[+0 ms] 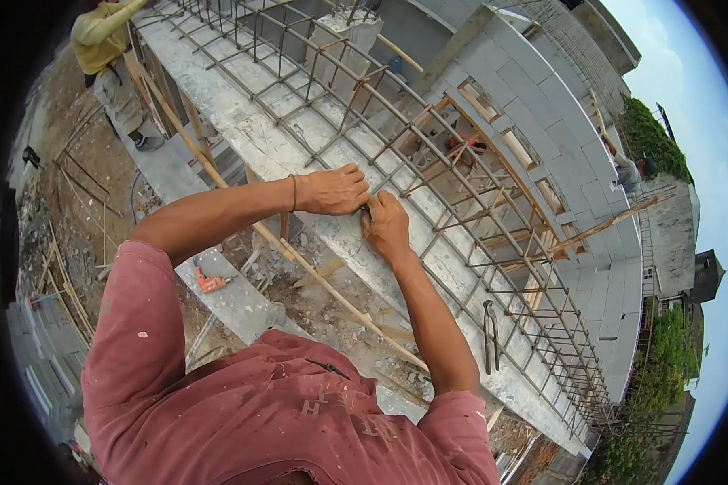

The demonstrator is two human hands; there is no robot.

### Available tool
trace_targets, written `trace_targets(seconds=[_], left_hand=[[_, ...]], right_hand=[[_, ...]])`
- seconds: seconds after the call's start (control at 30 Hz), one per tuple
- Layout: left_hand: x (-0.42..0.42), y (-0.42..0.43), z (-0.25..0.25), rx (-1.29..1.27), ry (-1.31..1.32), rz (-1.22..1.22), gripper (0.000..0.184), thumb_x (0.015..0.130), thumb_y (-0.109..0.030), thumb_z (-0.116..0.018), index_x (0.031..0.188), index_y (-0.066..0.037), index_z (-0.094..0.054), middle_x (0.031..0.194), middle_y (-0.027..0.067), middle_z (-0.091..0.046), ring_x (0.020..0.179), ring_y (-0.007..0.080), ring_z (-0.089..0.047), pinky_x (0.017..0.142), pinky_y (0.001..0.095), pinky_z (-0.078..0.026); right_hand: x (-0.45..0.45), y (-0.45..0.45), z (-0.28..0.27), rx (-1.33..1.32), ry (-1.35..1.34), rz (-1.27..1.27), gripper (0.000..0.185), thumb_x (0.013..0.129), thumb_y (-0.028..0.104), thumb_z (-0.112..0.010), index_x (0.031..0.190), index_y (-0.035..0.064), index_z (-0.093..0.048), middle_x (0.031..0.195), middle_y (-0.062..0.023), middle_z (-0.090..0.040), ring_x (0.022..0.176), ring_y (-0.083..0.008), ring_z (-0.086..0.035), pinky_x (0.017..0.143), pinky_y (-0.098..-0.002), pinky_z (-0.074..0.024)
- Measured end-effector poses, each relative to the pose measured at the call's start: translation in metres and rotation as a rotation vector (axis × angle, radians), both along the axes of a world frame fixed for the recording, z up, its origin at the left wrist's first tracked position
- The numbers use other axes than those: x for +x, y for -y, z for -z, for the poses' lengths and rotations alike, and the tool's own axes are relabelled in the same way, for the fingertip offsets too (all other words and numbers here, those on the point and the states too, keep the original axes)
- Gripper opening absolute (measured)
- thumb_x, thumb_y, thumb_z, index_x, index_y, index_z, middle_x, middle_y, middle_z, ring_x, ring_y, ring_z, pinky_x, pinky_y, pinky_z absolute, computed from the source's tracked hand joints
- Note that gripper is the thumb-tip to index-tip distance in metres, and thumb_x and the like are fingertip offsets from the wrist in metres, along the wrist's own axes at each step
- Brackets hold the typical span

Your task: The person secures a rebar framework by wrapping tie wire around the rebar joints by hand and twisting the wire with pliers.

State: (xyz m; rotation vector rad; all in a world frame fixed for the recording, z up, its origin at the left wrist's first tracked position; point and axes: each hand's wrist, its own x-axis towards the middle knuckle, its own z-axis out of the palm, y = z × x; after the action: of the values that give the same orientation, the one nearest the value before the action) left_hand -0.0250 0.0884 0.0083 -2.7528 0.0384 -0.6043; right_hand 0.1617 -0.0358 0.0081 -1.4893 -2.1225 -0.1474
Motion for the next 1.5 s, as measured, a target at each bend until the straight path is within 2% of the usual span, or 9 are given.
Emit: trace_targets(seconds=[0.23, 0.43, 0.5, 0.7, 0.9, 1.07, 1.23, 1.4, 1.5], left_hand=[[-0.001, -0.017, -0.006, -0.056, -0.065, 0.103, 0.012, 0.095, -0.017, -0.058, 0.094, -0.005, -0.06, 0.089, 0.0078, -0.06, 0.094, 0.0251, -0.062, 0.092, 0.0413, -0.045], [-0.006, -0.005, 0.004, -0.227, 0.074, 0.054, 0.008, 0.094, -0.012, -0.059, 0.096, -0.005, -0.06, 0.09, 0.0095, -0.059, 0.094, 0.0282, -0.061, 0.093, 0.0429, -0.046], [-0.008, 0.003, 0.009, -0.387, 0.074, -0.059, 0.009, 0.091, -0.009, -0.063, 0.099, -0.005, -0.06, 0.094, 0.0118, -0.063, 0.097, 0.0304, -0.063, 0.094, 0.0426, -0.045], [-0.007, 0.035, -0.005, -0.821, 0.241, -0.36, 0.029, 0.086, -0.011, -0.08, 0.108, -0.005, -0.062, 0.099, 0.0165, -0.072, 0.098, 0.038, -0.07, 0.09, 0.046, -0.047], [0.003, 0.048, -0.004, -0.901, 0.183, -0.591, 0.026, 0.086, -0.012, -0.082, 0.104, -0.003, -0.066, 0.084, 0.0198, -0.074, 0.091, 0.0416, -0.072, 0.083, 0.0519, -0.053], [0.0, 0.039, 0.023, -0.872, 0.356, -0.445, 0.015, 0.086, -0.014, -0.082, 0.094, -0.004, -0.076, 0.086, 0.0201, -0.075, 0.092, 0.0409, -0.072, 0.081, 0.0512, -0.055], [-0.005, 0.05, 0.005, -0.726, 0.336, -0.471, 0.014, 0.087, -0.013, -0.082, 0.093, -0.002, -0.077, 0.09, 0.0155, -0.077, 0.087, 0.037, -0.073, 0.077, 0.0466, -0.058], [0.002, 0.043, 0.01, -1.044, 0.393, -0.484, 0.014, 0.09, -0.018, -0.077, 0.089, -0.004, -0.076, 0.084, 0.0169, -0.075, 0.08, 0.0383, -0.073, 0.071, 0.0468, -0.057], [0.006, 0.037, 0.007, -0.975, 0.338, -0.455, 0.014, 0.089, -0.015, -0.079, 0.091, -0.001, -0.077, 0.08, 0.0193, -0.074, 0.069, 0.0364, -0.073, 0.064, 0.0419, -0.055]], right_hand=[[0.0, -0.001, 0.0, -0.009, -0.035, 0.033, 0.026, 0.075, 0.004, -0.078, 0.097, 0.0039, -0.064, 0.089, -0.0141, -0.057, 0.084, -0.036, -0.062, 0.072, -0.0487, -0.052], [-0.001, -0.001, 0.006, 0.056, 0.048, -0.003, 0.034, 0.075, 0.006, -0.08, 0.107, 0.0064, -0.068, 0.088, -0.0118, -0.056, 0.082, -0.0331, -0.062, 0.07, -0.0453, -0.0529], [-0.005, 0.002, 0.007, 0.077, 0.051, 0.029, 0.024, 0.075, 0.005, -0.077, 0.097, 0.0053, -0.066, 0.087, -0.0109, -0.057, 0.085, -0.0308, -0.063, 0.072, -0.045, -0.0544], [-0.004, 0.005, 0.009, 0.067, -0.057, 0.08, 0.022, 0.079, 0.006, -0.077, 0.098, 0.0046, -0.066, 0.09, -0.0127, -0.059, 0.087, -0.0331, -0.065, 0.074, -0.0461, -0.0551], [-0.001, 0.007, 0.012, 0.092, -0.128, 0.091, 0.028, 0.08, 0.006, -0.079, 0.103, 0.0038, -0.065, 0.092, -0.0145, -0.061, 0.089, -0.0364, -0.065, 0.077, -0.0469, -0.0547], [0.005, 0.008, 0.012, 0.078, -0.233, 0.091, 0.031, 0.079, 0.006, -0.082, 0.106, 0.0028, -0.069, 0.094, -0.0161, -0.065, 0.091, -0.038, -0.066, 0.078, -0.0456, -0.0553], [0.017, 0.009, 0.003, -0.218, -0.486, 0.101, 0.022, 0.083, 0.007, -0.084, 0.102, -0.0006, -0.077, 0.096, -0.0186, -0.074, 0.084, -0.0339, -0.073, 0.076, -0.0409, -0.0583], [0.02, 0.014, 0.002, -0.239, -0.446, 0.198, 0.021, 0.085, 0.012, -0.083, 0.099, -0.0028, -0.079, 0.089, -0.0194, -0.075, 0.08, -0.0323, -0.074, 0.074, -0.0412, -0.0583], [0.023, 0.01, -0.001, -0.355, -0.564, 0.282, 0.021, 0.087, 0.018, -0.08, 0.096, -0.0011, -0.08, 0.083, -0.0207, -0.075, 0.077, -0.033, -0.074, 0.073, -0.0421, -0.0578]])
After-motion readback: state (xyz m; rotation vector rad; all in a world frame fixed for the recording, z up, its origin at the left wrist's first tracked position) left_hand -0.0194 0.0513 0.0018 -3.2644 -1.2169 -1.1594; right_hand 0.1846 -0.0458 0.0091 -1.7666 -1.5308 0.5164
